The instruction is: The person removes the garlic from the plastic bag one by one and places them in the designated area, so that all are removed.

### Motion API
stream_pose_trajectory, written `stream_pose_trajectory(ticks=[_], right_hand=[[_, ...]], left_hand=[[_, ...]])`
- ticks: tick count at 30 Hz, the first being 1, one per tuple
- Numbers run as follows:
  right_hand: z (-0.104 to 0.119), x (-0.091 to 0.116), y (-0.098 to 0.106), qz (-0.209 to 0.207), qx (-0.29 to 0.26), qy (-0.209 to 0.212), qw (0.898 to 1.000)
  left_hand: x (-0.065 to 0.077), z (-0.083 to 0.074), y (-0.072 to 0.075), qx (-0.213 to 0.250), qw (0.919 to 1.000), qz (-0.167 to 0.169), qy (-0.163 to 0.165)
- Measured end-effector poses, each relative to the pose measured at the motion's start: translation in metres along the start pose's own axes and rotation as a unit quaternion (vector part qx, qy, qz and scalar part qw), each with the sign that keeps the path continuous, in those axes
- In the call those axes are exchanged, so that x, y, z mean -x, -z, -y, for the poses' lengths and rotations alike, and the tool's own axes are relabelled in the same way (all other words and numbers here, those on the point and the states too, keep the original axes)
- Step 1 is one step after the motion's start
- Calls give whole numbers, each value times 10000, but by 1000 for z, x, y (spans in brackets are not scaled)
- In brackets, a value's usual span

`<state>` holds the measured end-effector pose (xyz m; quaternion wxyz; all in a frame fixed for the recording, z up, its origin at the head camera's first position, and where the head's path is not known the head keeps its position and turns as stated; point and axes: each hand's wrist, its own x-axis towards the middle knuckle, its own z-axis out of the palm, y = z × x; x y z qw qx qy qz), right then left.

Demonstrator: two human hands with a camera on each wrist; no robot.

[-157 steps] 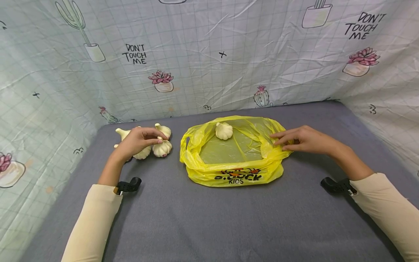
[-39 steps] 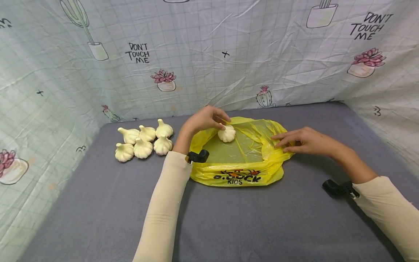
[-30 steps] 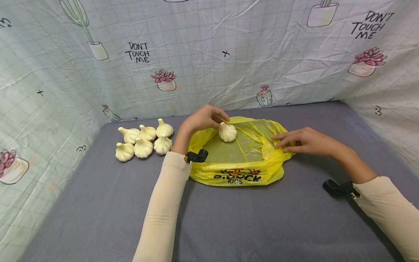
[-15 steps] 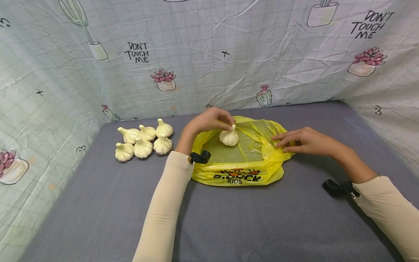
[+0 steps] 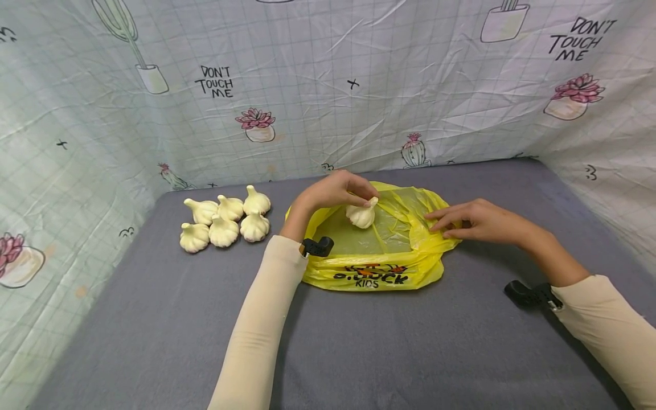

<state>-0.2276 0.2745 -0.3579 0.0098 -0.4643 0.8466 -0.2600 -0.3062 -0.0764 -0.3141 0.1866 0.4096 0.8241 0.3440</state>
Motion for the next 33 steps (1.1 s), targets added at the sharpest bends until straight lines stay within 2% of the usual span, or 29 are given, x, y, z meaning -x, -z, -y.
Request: stream_pose_trajectory(ticks=[15,21,28,33], right_hand=[[0,-1,0,18,-14,21,10000],[0,-1,0,7,26,49,10000],[0,0,-1,-4,29,81,10000],[-1,0,-1,-35,-6,115,9999]], left_hand=[[-4,0,-4,-214,9997,-42,-73],[-4,0,-5,-124,9999,38,20],[-1,-1,-7,84,9995,307,83],[0,0,-8,236,9993,274,67]])
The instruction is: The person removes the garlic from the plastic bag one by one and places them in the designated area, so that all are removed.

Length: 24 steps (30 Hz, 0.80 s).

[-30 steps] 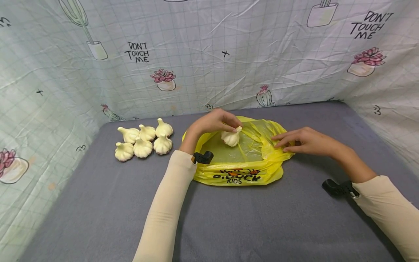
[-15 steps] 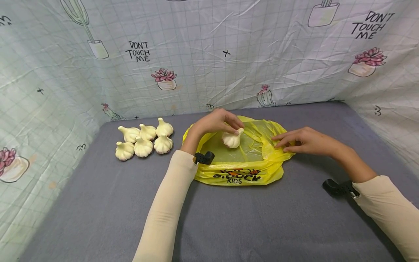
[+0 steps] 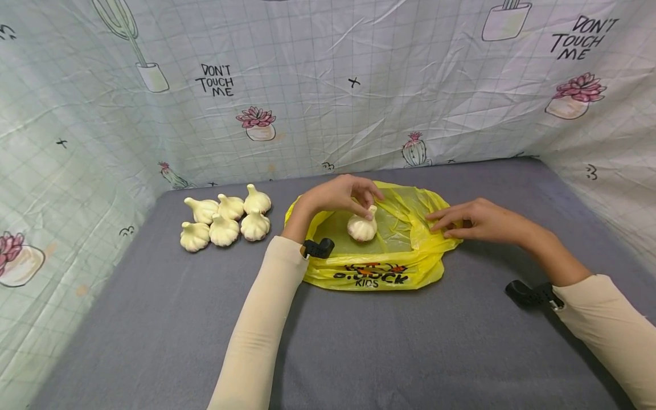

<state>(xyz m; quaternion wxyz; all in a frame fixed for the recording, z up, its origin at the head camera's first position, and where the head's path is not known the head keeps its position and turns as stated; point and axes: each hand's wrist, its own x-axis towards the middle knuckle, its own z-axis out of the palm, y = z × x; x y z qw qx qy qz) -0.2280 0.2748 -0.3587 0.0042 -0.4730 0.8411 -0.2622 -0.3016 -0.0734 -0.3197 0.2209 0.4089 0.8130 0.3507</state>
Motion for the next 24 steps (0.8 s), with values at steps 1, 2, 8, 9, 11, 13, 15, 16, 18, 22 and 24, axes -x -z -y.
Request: stream_pose_trajectory(ticks=[1,2,8,9,11,13,15,16,18,22,24], right_hand=[[0,0,0,-11,3,-1,10000],[0,0,1,-16,-2,-7,10000],[1,-1,1,-17,12,-11,10000],[1,-1,1,-19,25,2,10000],[1,0,0,-19,32,18,10000],[1,0,0,-24,31,26,10000],[1,0,0,-27,8,14,10000],[0,0,0,-25,-4,3,10000],[0,0,0,-18,-24,-17,10000],[1,0,0,-4,-29,-30,10000],[1,0,-1,-6,-8,-19,10000]], left_hand=[[0,0,0,44,10000,-17,-2],[0,0,0,94,10000,-33,-3],[0,4,-2,587,9981,147,64],[0,5,-2,623,9978,209,77],[0,6,-2,548,9979,330,94],[0,6,-2,316,9981,519,52],[1,7,-2,151,9970,759,-32],[2,6,-2,142,9959,888,-62],[3,6,-2,200,9932,1138,-132],[5,7,-4,389,9907,1288,-190],[5,7,-4,336,9916,1224,-243]])
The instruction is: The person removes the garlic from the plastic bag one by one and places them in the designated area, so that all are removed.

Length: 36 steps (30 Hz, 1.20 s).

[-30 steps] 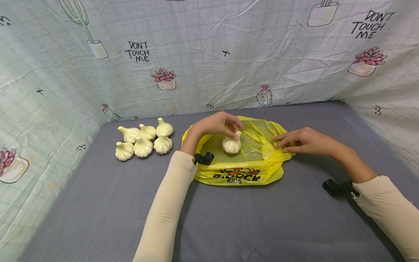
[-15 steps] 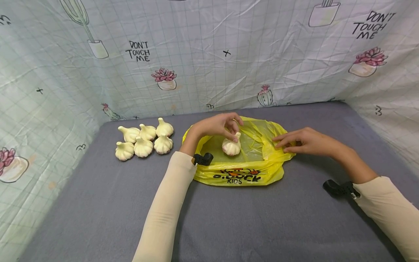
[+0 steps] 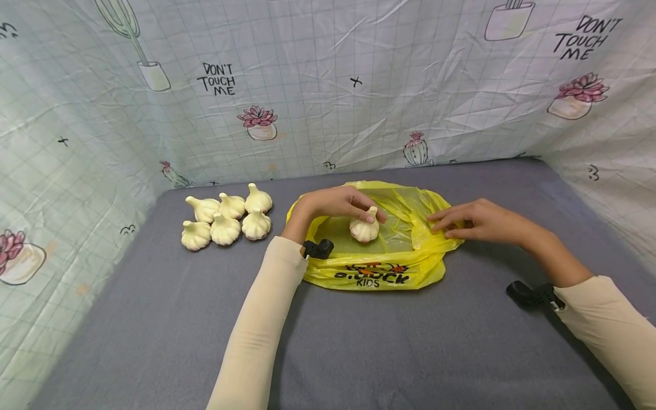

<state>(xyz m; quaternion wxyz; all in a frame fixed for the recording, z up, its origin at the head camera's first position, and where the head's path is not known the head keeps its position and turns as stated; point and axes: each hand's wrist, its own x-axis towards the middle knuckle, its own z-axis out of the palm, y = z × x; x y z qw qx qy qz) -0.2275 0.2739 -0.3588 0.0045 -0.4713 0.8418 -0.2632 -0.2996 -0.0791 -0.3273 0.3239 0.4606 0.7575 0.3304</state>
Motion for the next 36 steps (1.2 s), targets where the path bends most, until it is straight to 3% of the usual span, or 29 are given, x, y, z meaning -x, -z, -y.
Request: stream_pose_trajectory(ticks=[11,17,23,36], right_hand=[[1,0,1,-38,95,62,9999],[1,0,2,-40,89,99,9999],[1,0,2,-43,160,82,9998],[2,-1,4,-41,122,65,9999]], left_hand=[[7,-6,4,-186,9980,-537,-286],[16,-10,5,-145,9981,-520,-282],[25,-12,4,-258,9972,-507,-492],[34,-17,4,-456,9954,-542,-649]])
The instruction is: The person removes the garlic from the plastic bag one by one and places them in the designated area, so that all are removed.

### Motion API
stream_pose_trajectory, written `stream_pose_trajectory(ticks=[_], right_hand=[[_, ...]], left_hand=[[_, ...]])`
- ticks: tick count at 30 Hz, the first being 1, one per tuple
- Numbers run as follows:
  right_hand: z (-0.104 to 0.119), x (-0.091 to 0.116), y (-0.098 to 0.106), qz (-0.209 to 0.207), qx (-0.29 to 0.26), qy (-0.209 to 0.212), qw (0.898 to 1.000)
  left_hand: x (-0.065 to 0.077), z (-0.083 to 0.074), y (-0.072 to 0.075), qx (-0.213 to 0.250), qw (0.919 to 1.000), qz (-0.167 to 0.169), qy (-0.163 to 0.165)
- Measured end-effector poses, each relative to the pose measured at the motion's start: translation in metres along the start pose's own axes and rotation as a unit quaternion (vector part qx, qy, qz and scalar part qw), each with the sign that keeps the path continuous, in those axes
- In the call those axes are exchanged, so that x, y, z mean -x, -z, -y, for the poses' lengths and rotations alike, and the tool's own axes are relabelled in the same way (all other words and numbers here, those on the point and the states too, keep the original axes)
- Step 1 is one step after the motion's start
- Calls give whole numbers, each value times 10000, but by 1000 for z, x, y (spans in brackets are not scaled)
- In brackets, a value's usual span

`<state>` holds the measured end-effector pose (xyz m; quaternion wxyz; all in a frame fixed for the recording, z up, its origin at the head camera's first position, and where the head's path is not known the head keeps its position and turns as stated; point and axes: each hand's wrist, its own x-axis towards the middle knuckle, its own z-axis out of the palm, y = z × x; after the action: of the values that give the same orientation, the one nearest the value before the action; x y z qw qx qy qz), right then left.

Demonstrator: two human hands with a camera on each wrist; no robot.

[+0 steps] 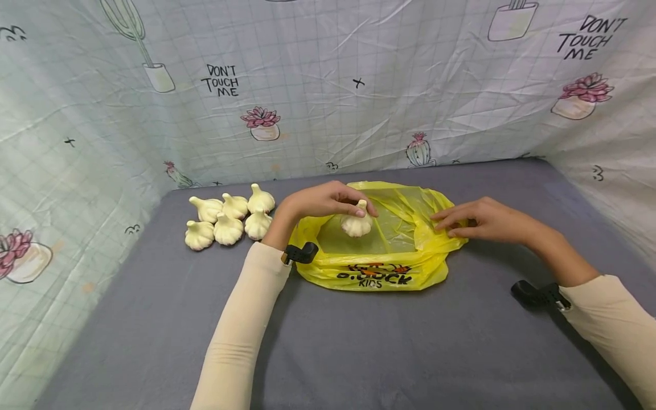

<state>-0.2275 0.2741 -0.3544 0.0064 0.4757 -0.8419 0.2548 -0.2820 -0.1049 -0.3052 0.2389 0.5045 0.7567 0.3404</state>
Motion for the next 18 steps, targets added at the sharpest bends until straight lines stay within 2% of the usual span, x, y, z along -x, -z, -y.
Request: stream_pose_trajectory(ticks=[11,18], right_hand=[[-1,1,1,19,46,-31,10000],[2,0,3,-2,49,-39,10000]], left_hand=[[4,-6,0,-267,9996,-25,38],[8,-7,-2,-83,9999,-87,29]])
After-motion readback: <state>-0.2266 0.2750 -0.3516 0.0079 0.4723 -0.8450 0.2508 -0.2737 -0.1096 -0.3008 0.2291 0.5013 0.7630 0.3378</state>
